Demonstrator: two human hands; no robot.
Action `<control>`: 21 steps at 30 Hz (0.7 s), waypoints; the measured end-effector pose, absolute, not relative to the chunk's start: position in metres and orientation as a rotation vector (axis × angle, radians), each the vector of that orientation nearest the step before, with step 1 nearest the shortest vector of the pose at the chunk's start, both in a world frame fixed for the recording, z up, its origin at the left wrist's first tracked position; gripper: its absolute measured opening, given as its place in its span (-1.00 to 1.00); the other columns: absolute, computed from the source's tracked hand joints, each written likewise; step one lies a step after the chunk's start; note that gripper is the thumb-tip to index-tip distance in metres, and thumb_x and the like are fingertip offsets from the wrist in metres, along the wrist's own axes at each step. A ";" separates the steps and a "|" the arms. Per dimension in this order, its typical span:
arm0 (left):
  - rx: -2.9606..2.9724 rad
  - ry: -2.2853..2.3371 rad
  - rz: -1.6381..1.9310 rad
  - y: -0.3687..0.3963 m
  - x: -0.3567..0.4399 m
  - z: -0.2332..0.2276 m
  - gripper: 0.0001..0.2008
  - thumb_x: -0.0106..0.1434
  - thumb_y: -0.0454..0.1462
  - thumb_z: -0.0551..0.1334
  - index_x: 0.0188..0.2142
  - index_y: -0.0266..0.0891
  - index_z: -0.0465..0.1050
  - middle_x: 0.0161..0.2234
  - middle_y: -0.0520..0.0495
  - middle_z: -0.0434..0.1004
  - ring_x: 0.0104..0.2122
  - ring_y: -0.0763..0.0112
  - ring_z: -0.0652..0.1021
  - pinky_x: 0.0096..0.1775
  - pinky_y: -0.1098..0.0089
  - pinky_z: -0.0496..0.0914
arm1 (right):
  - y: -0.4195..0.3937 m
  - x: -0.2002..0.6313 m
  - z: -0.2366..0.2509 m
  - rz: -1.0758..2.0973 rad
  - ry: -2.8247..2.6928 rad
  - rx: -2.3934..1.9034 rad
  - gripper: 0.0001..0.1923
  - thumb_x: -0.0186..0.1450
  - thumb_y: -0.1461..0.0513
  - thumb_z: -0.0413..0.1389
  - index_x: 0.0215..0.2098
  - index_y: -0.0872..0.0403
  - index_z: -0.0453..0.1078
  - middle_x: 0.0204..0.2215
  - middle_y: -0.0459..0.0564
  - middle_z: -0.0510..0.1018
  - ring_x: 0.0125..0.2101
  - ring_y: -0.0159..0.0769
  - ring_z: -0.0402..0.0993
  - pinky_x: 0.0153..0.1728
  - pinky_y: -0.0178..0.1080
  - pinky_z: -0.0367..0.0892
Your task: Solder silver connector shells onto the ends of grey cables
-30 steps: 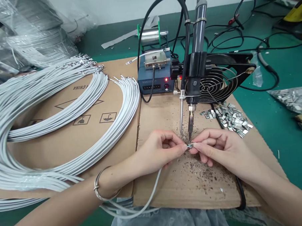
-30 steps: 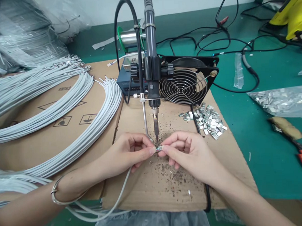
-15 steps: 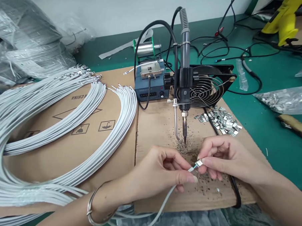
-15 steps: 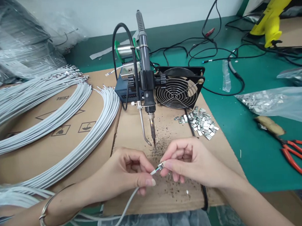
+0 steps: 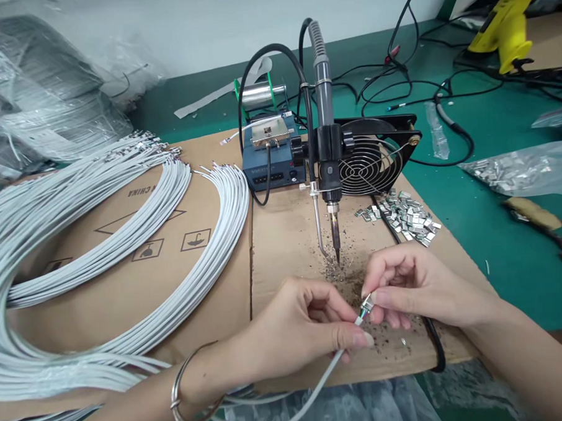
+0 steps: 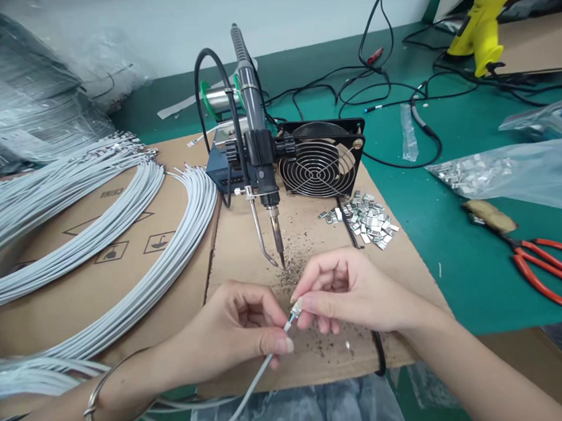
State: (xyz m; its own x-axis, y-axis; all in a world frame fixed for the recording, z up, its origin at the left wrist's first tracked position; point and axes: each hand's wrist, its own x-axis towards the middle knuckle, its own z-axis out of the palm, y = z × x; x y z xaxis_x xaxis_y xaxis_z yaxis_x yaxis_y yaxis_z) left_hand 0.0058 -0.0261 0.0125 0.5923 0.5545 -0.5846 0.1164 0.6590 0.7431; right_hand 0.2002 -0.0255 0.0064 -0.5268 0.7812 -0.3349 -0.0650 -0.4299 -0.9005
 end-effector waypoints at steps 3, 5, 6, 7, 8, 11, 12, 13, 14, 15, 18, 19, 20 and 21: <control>0.857 0.914 0.304 -0.027 0.005 0.011 -0.79 -0.14 -0.34 0.42 -0.54 -0.32 0.41 -0.62 0.08 0.47 -0.60 0.55 0.47 -0.49 0.53 0.32 | -0.026 0.200 0.007 2.005 -1.201 -1.044 -0.92 0.11 0.26 0.23 -0.50 0.10 0.43 -0.62 -0.07 0.58 -0.69 -0.52 0.41 -0.69 -0.52 0.30; 0.901 0.924 0.322 -0.028 0.005 0.010 -0.81 -0.13 -0.36 0.42 -0.53 -0.33 0.43 -0.61 0.08 0.46 -0.59 0.58 0.44 -0.49 0.55 0.29 | -0.026 0.200 0.007 2.010 -1.193 -1.027 -0.93 0.11 0.27 0.23 -0.49 0.10 0.43 -0.62 -0.08 0.58 -0.69 -0.52 0.41 -0.69 -0.53 0.31; 0.929 0.933 0.328 -0.028 0.005 0.010 -0.81 -0.13 -0.37 0.42 -0.53 -0.33 0.43 -0.60 0.09 0.46 -0.58 0.59 0.42 -0.49 0.56 0.28 | -0.026 0.200 0.007 2.011 -1.193 -1.021 -0.93 0.11 0.28 0.22 -0.49 0.10 0.43 -0.62 -0.08 0.58 -0.69 -0.52 0.41 -0.69 -0.53 0.31; 0.957 0.941 0.331 -0.028 0.004 0.010 -0.82 -0.13 -0.37 0.41 -0.52 -0.33 0.44 -0.59 0.09 0.46 -0.58 0.60 0.41 -0.49 0.56 0.26 | -0.025 0.200 0.006 2.010 -1.195 -1.022 -0.93 0.12 0.28 0.22 -0.49 0.10 0.42 -0.62 -0.08 0.58 -0.69 -0.53 0.41 -0.69 -0.53 0.31; 0.990 0.941 0.331 -0.028 0.004 0.010 -0.83 -0.11 -0.36 0.41 -0.51 -0.33 0.45 -0.57 0.08 0.46 -0.56 0.60 0.40 -0.48 0.56 0.26 | -0.025 0.200 0.006 2.009 -1.201 -1.027 -0.93 0.12 0.29 0.22 -0.49 0.10 0.41 -0.62 -0.08 0.58 -0.69 -0.53 0.41 -0.68 -0.54 0.31; 1.152 0.912 0.341 -0.029 0.003 0.014 -0.89 0.05 -0.28 0.32 -0.44 -0.31 0.49 -0.49 0.00 0.52 -0.49 0.52 0.44 -0.43 0.52 0.28 | -0.027 0.199 0.005 2.000 -1.228 -1.055 -0.90 0.14 0.31 0.20 -0.52 0.10 0.37 -0.63 -0.10 0.57 -0.69 -0.53 0.41 -0.69 -0.54 0.31; 1.223 0.908 0.348 -0.029 0.003 0.016 -0.87 0.10 -0.26 0.28 -0.40 -0.31 0.51 -0.46 -0.03 0.54 -0.46 0.49 0.46 -0.41 0.50 0.29 | -0.028 0.198 0.005 2.003 -1.234 -1.071 -0.89 0.13 0.31 0.20 -0.53 0.09 0.36 -0.64 -0.10 0.56 -0.70 -0.54 0.40 -0.70 -0.55 0.30; 1.287 0.911 0.354 -0.029 0.002 0.018 -0.84 0.15 -0.24 0.24 -0.36 -0.30 0.52 -0.44 -0.05 0.55 -0.44 0.46 0.46 -0.39 0.48 0.30 | -0.029 0.197 0.006 2.007 -1.236 -1.092 -0.87 0.12 0.32 0.20 -0.53 0.09 0.34 -0.65 -0.11 0.55 -0.71 -0.54 0.39 -0.71 -0.55 0.29; 1.336 0.917 0.357 -0.030 0.002 0.021 -0.81 0.18 -0.22 0.20 -0.34 -0.30 0.53 -0.42 -0.08 0.56 -0.43 0.44 0.46 -0.39 0.47 0.30 | -0.031 0.195 0.007 2.013 -1.231 -1.118 -0.86 0.10 0.34 0.21 -0.54 0.09 0.33 -0.66 -0.12 0.55 -0.71 -0.54 0.38 -0.72 -0.56 0.28; 1.366 0.922 0.356 -0.030 0.002 0.023 -0.78 0.20 -0.21 0.17 -0.33 -0.30 0.53 -0.42 -0.09 0.57 -0.42 0.43 0.47 -0.39 0.47 0.30 | -0.033 0.194 0.008 2.017 -1.217 -1.148 -0.85 0.08 0.35 0.22 -0.54 0.09 0.32 -0.68 -0.13 0.53 -0.72 -0.55 0.37 -0.73 -0.56 0.28; 1.402 0.906 0.344 -0.033 0.002 0.029 -0.74 0.23 -0.20 0.13 -0.32 -0.31 0.54 -0.42 -0.11 0.58 -0.44 0.43 0.47 -0.40 0.48 0.32 | -0.038 0.188 0.016 2.004 -1.146 -1.221 -0.83 0.03 0.39 0.23 -0.56 0.10 0.32 -0.70 -0.16 0.51 -0.74 -0.56 0.34 -0.74 -0.57 0.27; 1.414 0.901 0.340 -0.034 0.002 0.031 -0.74 0.23 -0.21 0.12 -0.32 -0.31 0.54 -0.42 -0.11 0.59 -0.45 0.44 0.47 -0.41 0.49 0.32 | -0.040 0.187 0.019 2.001 -1.125 -1.231 -0.82 0.02 0.40 0.23 -0.57 0.10 0.32 -0.71 -0.16 0.51 -0.75 -0.57 0.33 -0.74 -0.58 0.26; 1.425 0.902 0.339 -0.035 0.002 0.033 -0.75 0.23 -0.22 0.13 -0.32 -0.31 0.54 -0.41 -0.11 0.59 -0.45 0.45 0.47 -0.41 0.49 0.32 | -0.041 0.185 0.023 2.003 -1.109 -1.244 -0.82 0.00 0.41 0.24 -0.57 0.10 0.32 -0.72 -0.16 0.51 -0.75 -0.57 0.33 -0.74 -0.58 0.26; 1.435 0.908 0.339 -0.035 0.002 0.035 -0.76 0.22 -0.23 0.13 -0.32 -0.31 0.55 -0.41 -0.11 0.59 -0.47 0.46 0.46 -0.42 0.50 0.31 | -0.043 0.184 0.026 2.005 -1.096 -1.261 -0.81 -0.01 0.42 0.25 -0.58 0.11 0.32 -0.72 -0.17 0.50 -0.75 -0.57 0.32 -0.75 -0.58 0.25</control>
